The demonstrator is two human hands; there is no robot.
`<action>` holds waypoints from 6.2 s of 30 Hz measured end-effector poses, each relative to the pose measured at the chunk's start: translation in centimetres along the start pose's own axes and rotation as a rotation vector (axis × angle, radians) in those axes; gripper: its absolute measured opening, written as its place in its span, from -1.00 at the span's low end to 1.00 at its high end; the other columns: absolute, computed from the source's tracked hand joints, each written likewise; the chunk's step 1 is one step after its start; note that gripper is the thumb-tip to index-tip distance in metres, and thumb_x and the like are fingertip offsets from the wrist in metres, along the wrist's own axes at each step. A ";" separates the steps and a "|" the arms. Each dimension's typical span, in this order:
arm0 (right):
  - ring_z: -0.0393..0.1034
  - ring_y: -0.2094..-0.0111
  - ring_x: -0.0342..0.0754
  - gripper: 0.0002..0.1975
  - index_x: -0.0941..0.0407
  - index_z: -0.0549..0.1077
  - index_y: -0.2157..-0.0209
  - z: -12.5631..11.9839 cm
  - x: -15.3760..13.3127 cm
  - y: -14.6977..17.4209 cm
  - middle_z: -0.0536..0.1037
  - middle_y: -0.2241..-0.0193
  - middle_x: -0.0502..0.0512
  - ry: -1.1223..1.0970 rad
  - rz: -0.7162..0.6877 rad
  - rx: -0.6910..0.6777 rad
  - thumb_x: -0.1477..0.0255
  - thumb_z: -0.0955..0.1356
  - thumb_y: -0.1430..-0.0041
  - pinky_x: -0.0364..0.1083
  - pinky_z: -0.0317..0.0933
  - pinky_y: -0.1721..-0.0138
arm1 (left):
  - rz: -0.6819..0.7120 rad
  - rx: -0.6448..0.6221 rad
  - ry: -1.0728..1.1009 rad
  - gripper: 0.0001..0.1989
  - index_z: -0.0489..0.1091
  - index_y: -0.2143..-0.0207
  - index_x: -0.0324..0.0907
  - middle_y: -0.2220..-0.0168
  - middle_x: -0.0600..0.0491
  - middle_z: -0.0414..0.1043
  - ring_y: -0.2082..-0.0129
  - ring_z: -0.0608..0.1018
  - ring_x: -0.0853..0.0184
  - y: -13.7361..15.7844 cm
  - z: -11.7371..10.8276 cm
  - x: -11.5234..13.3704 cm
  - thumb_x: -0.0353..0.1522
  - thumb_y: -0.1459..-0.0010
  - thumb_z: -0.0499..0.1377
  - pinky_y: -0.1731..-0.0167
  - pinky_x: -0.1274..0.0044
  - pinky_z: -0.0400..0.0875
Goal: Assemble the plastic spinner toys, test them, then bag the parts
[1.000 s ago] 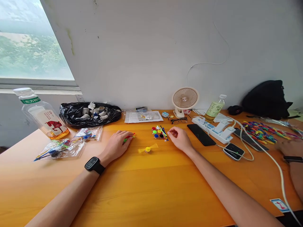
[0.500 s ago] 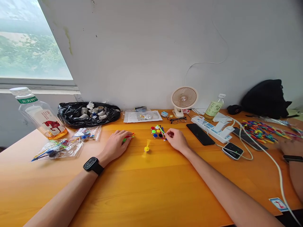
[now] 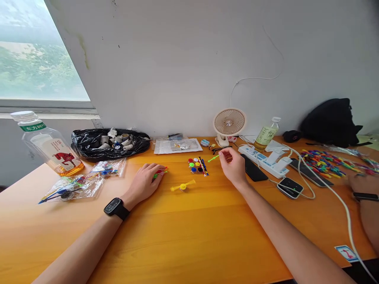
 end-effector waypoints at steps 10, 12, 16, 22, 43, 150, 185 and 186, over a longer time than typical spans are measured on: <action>0.54 0.37 0.04 -0.79 0.06 0.45 0.20 -0.1 -0.9 0.0 0.62 0.34 0.12 0.024 -0.137 -0.080 0.23 0.28 -0.43 -0.03 0.40 0.25 | -0.006 -0.014 -0.006 -0.69 0.48 -0.06 -0.07 -0.02 -0.03 0.58 0.02 0.51 0.09 0.0 -0.1 0.2 -0.23 -0.48 0.01 0.02 0.27 0.44; 0.56 0.28 0.07 -0.78 0.05 0.47 0.15 0.0 -1.0 0.1 0.63 0.28 0.16 0.060 -0.157 -0.101 0.25 0.26 -0.45 0.00 0.40 0.14 | -0.008 -0.016 -0.009 -0.69 0.48 -0.06 -0.07 -0.02 -0.03 0.58 0.02 0.51 0.09 0.0 0.0 0.2 -0.23 -0.48 0.01 0.01 0.26 0.44; 0.56 0.19 0.11 -0.77 0.06 0.49 0.11 0.4 -0.8 0.3 0.65 0.20 0.21 0.089 -0.144 -0.162 0.29 0.25 -0.44 0.03 0.40 0.05 | 0.002 -0.012 -0.004 -0.70 0.49 -0.05 -0.06 -0.02 -0.03 0.58 0.02 0.51 0.09 0.0 0.0 0.2 -0.23 -0.48 0.01 0.01 0.26 0.44; 0.56 0.23 0.08 -0.79 0.07 0.50 0.12 0.5 -0.6 0.3 0.65 0.21 0.19 0.070 -0.137 -0.134 0.31 0.26 -0.43 0.01 0.40 0.10 | -0.002 -0.007 0.003 -0.70 0.49 -0.06 -0.05 -0.02 -0.03 0.58 0.01 0.52 0.08 0.0 -0.1 0.2 -0.23 -0.47 0.03 0.02 0.26 0.44; 0.52 0.37 0.02 -0.65 0.12 0.50 -0.06 1.8 2.3 0.6 0.59 0.31 0.14 0.014 0.020 -0.171 0.32 0.32 -0.31 -0.02 0.42 0.29 | -0.005 -0.002 0.002 -0.72 0.48 -0.06 -0.03 -0.02 -0.02 0.58 0.00 0.53 0.08 0.1 -0.1 0.3 -0.23 -0.46 0.04 0.00 0.27 0.43; 0.46 -0.03 0.18 -0.74 0.04 0.65 0.06 14.2 -0.2 -4.8 0.66 0.13 0.21 0.267 0.022 -0.586 0.30 0.34 -0.38 0.18 0.19 -0.18 | 0.083 -0.179 0.258 -0.82 0.55 0.13 -0.04 0.17 0.05 0.64 0.21 0.64 0.24 -2.3 -3.0 6.7 -0.26 -0.38 0.14 0.26 0.47 0.49; 0.46 0.28 -0.05 -0.61 0.12 0.63 0.16 5.2 -14.3 -6.4 0.64 0.29 0.10 -0.362 -0.137 -0.725 0.07 0.45 -0.23 -0.08 0.30 0.28 | 0.023 0.082 0.488 -0.65 0.58 0.34 -0.21 0.46 0.07 0.53 0.49 0.43 0.41 -8.8 -10.4 4.7 -0.08 -0.25 0.31 0.50 0.58 0.25; 0.44 0.32 -0.06 -0.61 0.13 0.63 0.22 5.3 -14.2 -6.3 0.62 0.34 0.08 -0.386 -0.124 -0.754 0.07 0.45 -0.23 -0.09 0.29 0.29 | 0.014 0.079 0.528 -0.62 0.56 0.37 -0.22 0.47 0.07 0.51 0.51 0.41 0.43 -8.7 -10.3 4.6 -0.07 -0.24 0.32 0.51 0.59 0.22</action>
Point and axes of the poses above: each hand's wrist, its own y-axis away from the middle knuckle, its own z-axis out of the palm, x = y × z, the point moved 5 cm from there along -y, towards the middle knuckle
